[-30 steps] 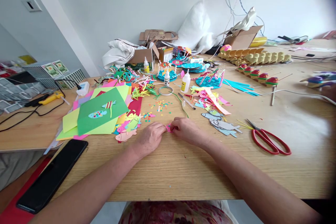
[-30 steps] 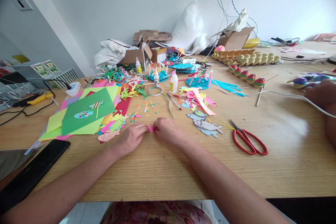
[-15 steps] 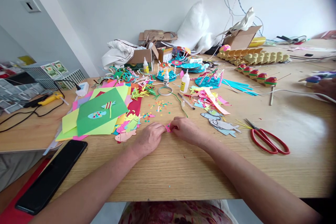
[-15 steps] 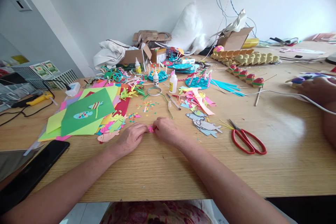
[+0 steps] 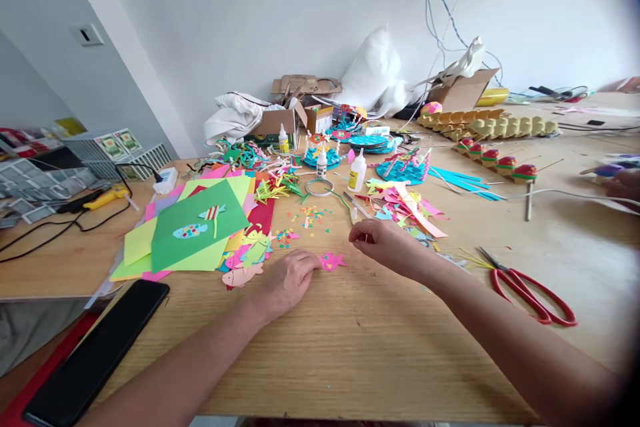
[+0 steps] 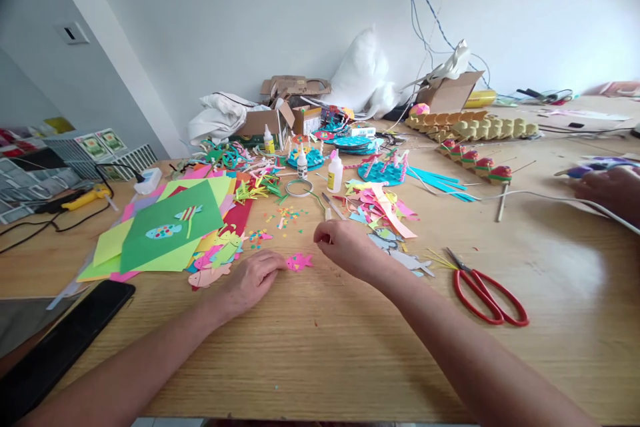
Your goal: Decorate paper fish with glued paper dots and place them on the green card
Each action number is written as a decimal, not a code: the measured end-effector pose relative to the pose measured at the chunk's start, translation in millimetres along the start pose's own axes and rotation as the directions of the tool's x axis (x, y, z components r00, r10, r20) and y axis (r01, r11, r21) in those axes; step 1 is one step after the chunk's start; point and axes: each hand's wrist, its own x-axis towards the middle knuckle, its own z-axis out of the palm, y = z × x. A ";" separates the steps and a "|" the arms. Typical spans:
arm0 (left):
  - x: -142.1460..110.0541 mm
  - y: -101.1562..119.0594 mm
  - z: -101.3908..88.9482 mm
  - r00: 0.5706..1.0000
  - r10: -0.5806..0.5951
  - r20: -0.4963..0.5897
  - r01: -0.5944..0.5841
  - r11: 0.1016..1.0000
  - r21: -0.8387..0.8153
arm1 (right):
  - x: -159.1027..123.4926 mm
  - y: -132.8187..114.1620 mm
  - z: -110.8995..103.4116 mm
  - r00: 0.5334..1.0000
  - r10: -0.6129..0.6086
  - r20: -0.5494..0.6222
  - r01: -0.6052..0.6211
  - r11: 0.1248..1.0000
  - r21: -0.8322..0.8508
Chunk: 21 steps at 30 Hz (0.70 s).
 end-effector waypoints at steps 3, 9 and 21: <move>1.1 1.3 -2.5 0.999 -0.036 -0.038 0.034 0.998 -0.053 | 4.8 2.5 1.9 0.999 0.014 0.050 -0.014 1.000 -0.012; 8.8 -7.1 -21.3 0.982 -0.121 -0.145 0.120 0.993 -0.015 | 9.3 2.4 6.1 0.995 -0.011 0.101 0.017 0.998 -0.056; 76.8 -73.5 -58.6 0.938 -0.328 0.111 0.291 0.920 0.261 | -17.7 -9.5 34.3 0.978 -0.191 0.079 0.193 0.981 -0.024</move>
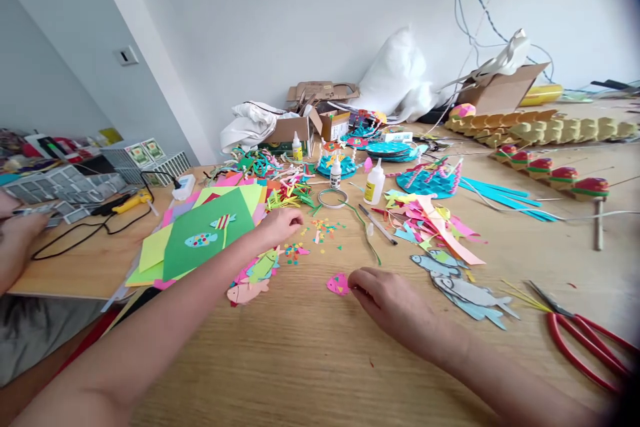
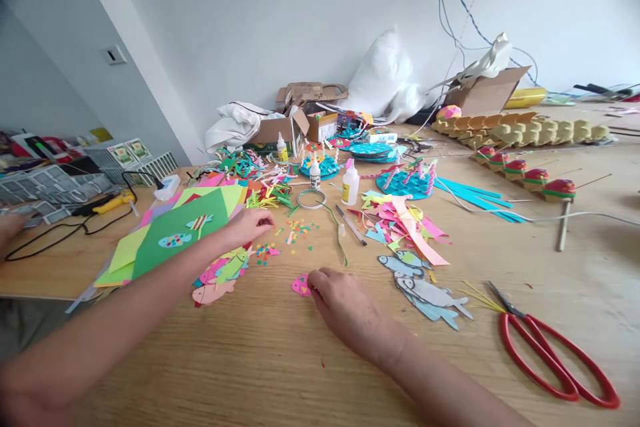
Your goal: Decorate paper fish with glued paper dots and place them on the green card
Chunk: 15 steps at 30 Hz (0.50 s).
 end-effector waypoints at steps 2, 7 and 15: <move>11.6 -5.4 4.9 0.999 0.003 0.047 -0.004 1.000 0.008 | -3.8 2.0 5.7 0.999 -0.036 -0.012 0.036 0.999 -0.009; 24.7 -14.9 14.9 0.989 0.032 0.147 -0.037 0.999 0.031 | -8.3 6.2 11.7 0.988 -0.129 -0.081 0.130 0.991 0.009; 20.5 -16.9 19.4 0.978 0.083 0.193 -0.102 0.990 0.094 | -9.3 10.4 10.0 0.984 -0.148 -0.096 0.158 0.982 0.103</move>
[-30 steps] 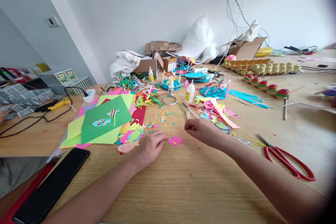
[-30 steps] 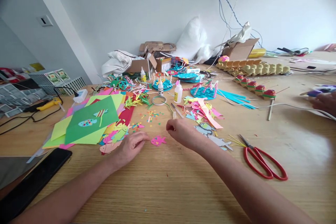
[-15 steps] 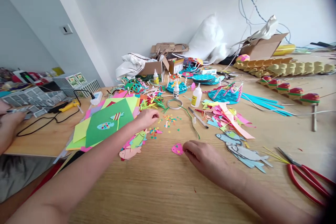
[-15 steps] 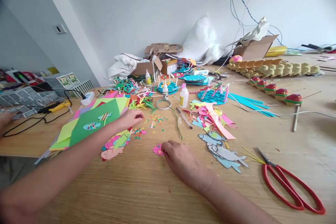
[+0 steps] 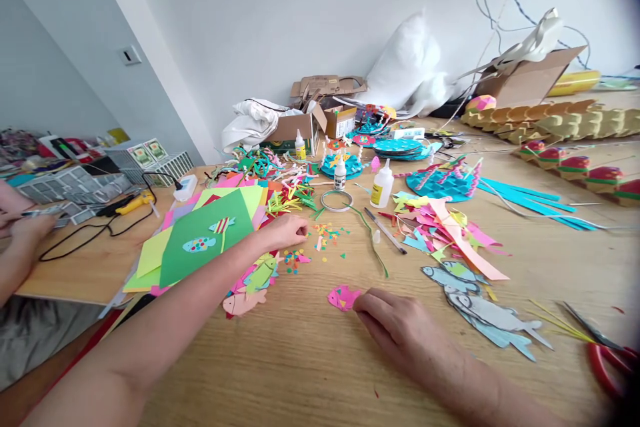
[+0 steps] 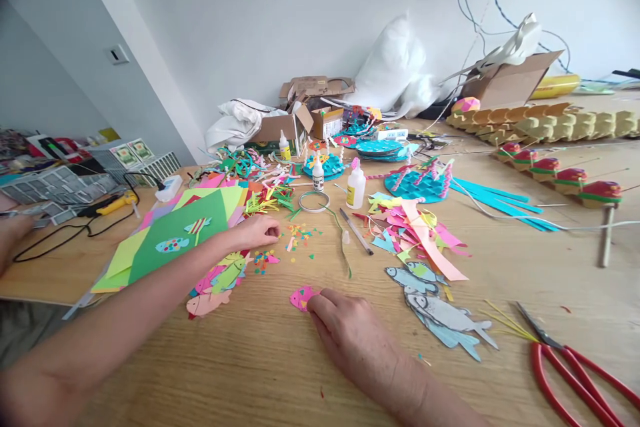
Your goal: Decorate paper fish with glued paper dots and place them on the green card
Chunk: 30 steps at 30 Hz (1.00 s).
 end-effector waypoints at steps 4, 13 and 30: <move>-0.8 1.9 1.0 1.000 0.031 0.002 -0.031 0.998 0.050 | -0.6 0.7 -2.0 1.000 0.009 0.005 -0.009 0.999 0.031; -0.7 4.6 -2.1 1.000 0.012 0.018 -0.013 0.997 0.075 | -2.6 1.7 -3.1 0.999 -0.007 -0.043 0.009 0.999 0.032; 1.1 4.9 -2.0 0.998 -0.044 0.039 0.042 0.998 0.056 | -4.2 15.0 -17.6 0.923 0.119 -0.366 -0.115 0.993 0.033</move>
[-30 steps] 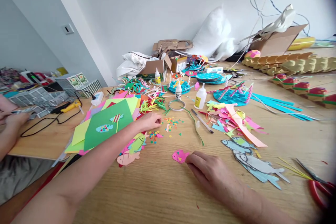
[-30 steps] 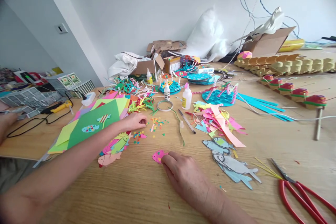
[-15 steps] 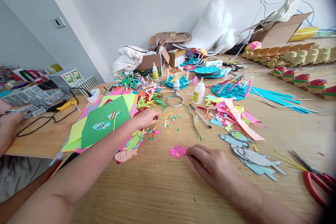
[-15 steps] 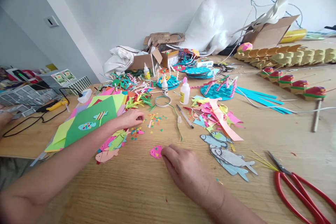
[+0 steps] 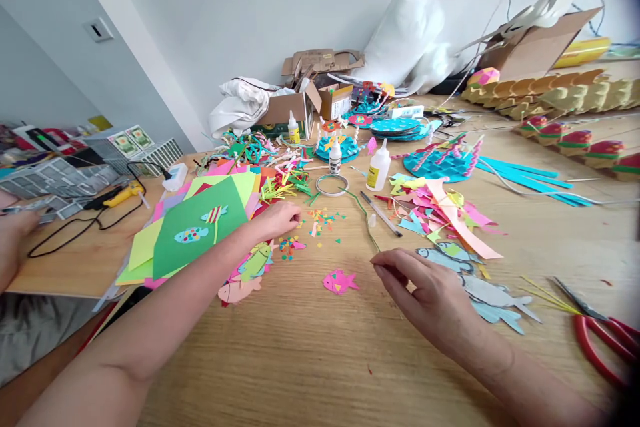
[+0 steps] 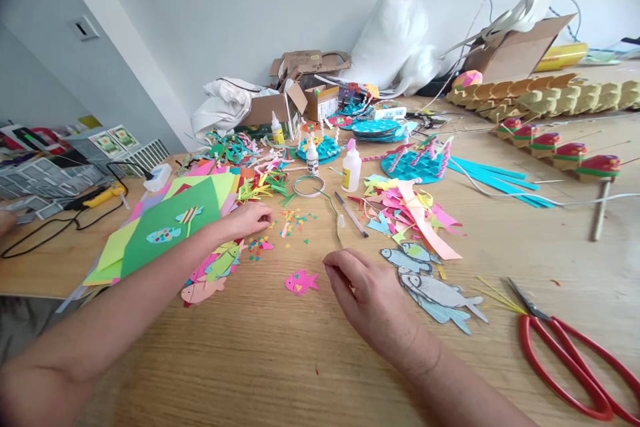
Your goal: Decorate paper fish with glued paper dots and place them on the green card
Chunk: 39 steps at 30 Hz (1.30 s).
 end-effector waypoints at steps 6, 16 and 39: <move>3.0 -9.2 -2.0 0.999 -0.033 -0.014 0.032 0.999 -0.034 | 1.5 0.8 0.1 0.999 -0.017 0.031 0.017 1.000 -0.017; 2.4 -1.7 2.7 0.998 0.049 -0.034 -0.050 0.999 -0.021 | 1.6 0.3 2.0 0.995 -0.003 0.104 0.002 1.000 0.007; 23.1 17.5 -4.7 0.978 0.177 -0.110 -0.188 0.978 -0.095 | 4.0 2.7 4.4 0.990 0.013 0.139 -0.014 1.000 0.007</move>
